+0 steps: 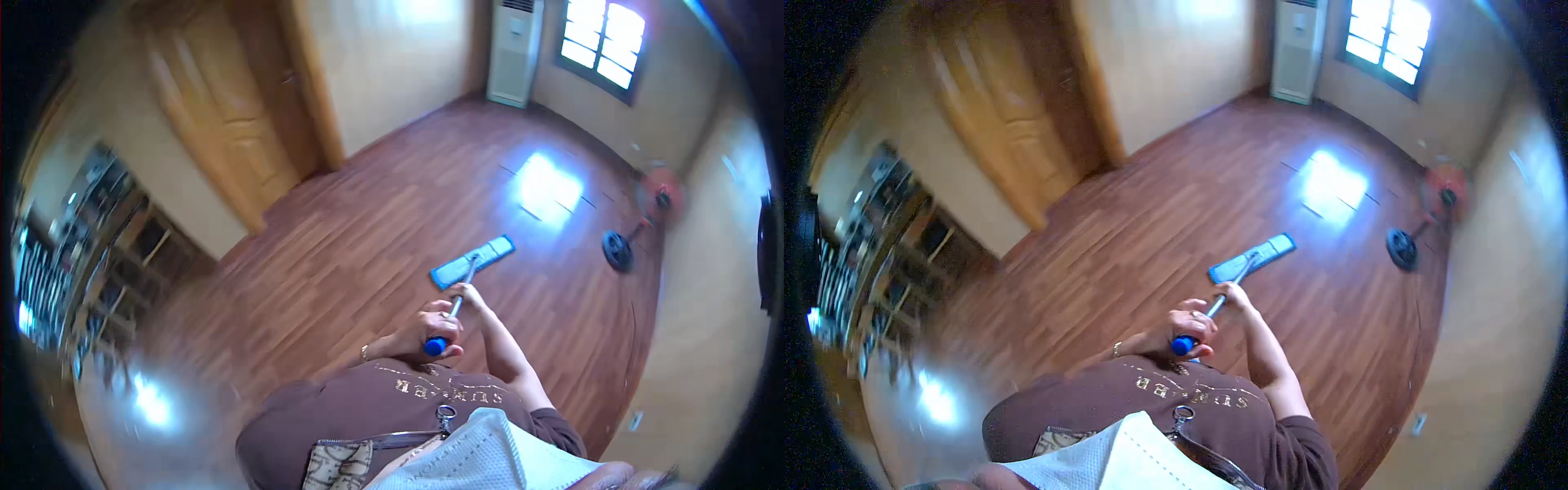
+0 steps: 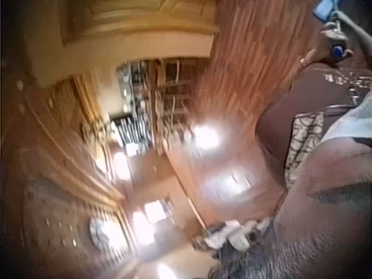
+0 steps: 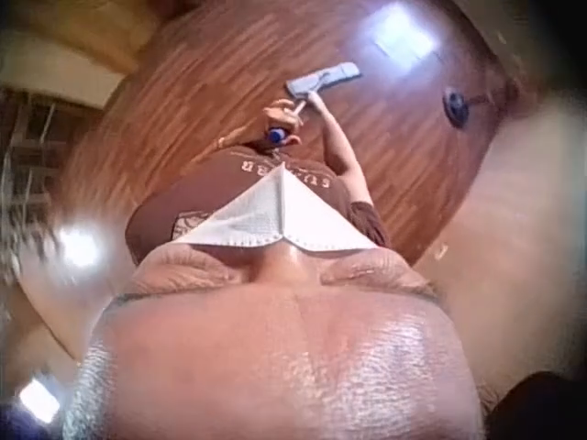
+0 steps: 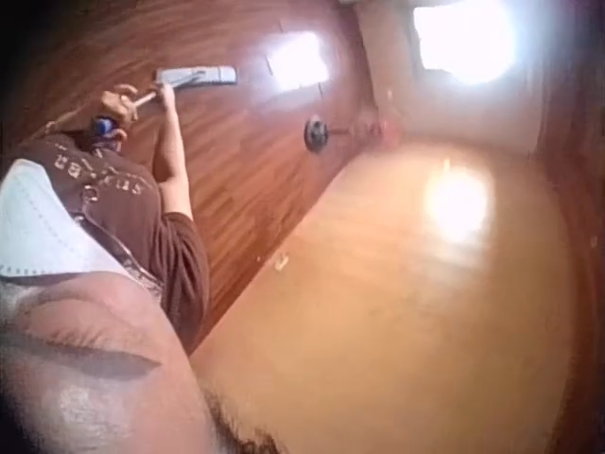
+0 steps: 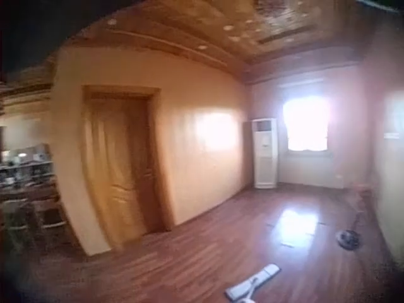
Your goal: The person is mopping a wood laminate floor in a large room.
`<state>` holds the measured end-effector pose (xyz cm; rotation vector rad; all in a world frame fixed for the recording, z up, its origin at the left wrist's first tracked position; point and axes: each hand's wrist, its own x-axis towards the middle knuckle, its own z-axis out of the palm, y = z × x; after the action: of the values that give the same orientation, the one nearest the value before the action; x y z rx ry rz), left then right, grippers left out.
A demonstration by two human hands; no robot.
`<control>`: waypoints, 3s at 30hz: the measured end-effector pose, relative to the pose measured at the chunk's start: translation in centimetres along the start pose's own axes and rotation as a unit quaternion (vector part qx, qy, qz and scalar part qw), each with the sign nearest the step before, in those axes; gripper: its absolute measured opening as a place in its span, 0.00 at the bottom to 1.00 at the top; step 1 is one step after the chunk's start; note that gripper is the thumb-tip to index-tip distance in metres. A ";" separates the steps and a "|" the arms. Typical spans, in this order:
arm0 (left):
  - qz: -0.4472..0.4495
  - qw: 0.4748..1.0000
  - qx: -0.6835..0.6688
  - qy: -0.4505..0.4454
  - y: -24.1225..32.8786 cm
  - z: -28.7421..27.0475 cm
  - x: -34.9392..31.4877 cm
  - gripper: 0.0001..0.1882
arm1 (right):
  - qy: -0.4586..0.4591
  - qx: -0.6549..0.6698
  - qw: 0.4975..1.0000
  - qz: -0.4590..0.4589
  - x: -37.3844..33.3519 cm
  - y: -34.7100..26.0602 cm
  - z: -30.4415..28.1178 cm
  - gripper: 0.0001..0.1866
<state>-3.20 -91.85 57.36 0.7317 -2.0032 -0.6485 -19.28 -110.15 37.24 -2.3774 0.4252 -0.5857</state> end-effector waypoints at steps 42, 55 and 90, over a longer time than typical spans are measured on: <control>0.136 0.959 -0.116 -0.218 2.0 12.2 20.3 0.15 | 0.352 -0.124 0.920 0.121 -21.6 -0.2 -13.3 0.18; 0.091 0.993 0.028 0.070 1.7 20.1 27.2 0.06 | 0.116 -0.026 0.992 0.050 -18.4 8.8 -23.1 0.14; 0.236 0.943 -0.089 -0.218 -16.9 12.9 52.8 0.19 | 0.326 -0.059 0.904 0.269 -13.6 21.9 -38.0 0.18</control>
<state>-33.30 -138.65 69.15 -0.0229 -2.3644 -0.7301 -53.41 -139.86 45.12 -1.9697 1.3868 -1.0937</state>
